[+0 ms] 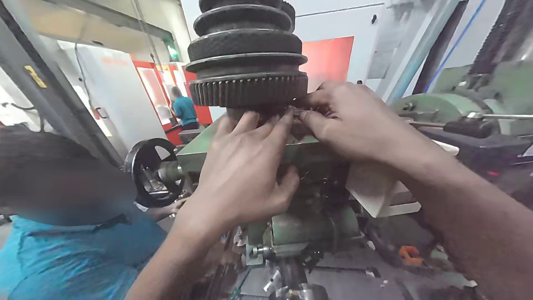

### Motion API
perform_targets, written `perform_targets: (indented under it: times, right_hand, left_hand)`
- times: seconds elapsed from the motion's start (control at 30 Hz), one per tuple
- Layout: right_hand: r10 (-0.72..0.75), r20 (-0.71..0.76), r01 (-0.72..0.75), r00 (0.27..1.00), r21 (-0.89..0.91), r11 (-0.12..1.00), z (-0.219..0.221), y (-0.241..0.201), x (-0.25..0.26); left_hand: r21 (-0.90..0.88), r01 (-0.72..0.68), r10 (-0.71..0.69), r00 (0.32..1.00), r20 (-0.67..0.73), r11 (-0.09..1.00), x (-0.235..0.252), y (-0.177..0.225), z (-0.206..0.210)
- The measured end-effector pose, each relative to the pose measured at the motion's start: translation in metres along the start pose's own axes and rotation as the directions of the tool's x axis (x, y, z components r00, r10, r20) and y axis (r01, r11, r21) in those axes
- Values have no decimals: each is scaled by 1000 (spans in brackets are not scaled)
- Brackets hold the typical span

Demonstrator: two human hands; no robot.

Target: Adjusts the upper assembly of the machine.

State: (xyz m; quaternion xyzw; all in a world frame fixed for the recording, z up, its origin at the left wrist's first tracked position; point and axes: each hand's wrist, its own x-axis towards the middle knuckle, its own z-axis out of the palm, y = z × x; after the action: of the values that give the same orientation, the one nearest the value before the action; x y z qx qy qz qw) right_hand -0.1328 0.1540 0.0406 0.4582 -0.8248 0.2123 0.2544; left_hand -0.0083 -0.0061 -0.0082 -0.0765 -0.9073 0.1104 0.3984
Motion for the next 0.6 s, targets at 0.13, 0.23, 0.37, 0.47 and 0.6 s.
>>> perform_targets:
  times: [0.13,0.23,0.37,0.47,0.6]
  right_hand:
    - [-20,-11,20,1000,31,999,-5,-4,-13]
    - [-73,-83,66,994,-86,994,-5,2,-17]
    - [-309,-294,213,904,-317,924,-23,1,-59]
    - [-255,-400,166,880,-244,955,-49,20,-88]
    - [-53,-349,13,936,-115,993,-62,17,-92]
  left_hand:
    - [12,7,-7,1000,-28,1000,0,1,1]
    - [0,11,-11,999,-34,1000,0,1,1]
    - [-4,22,-22,999,-36,1000,1,2,0]
    - [18,44,-43,998,-48,999,0,4,2]
    - [58,55,-51,997,-59,997,1,6,5]
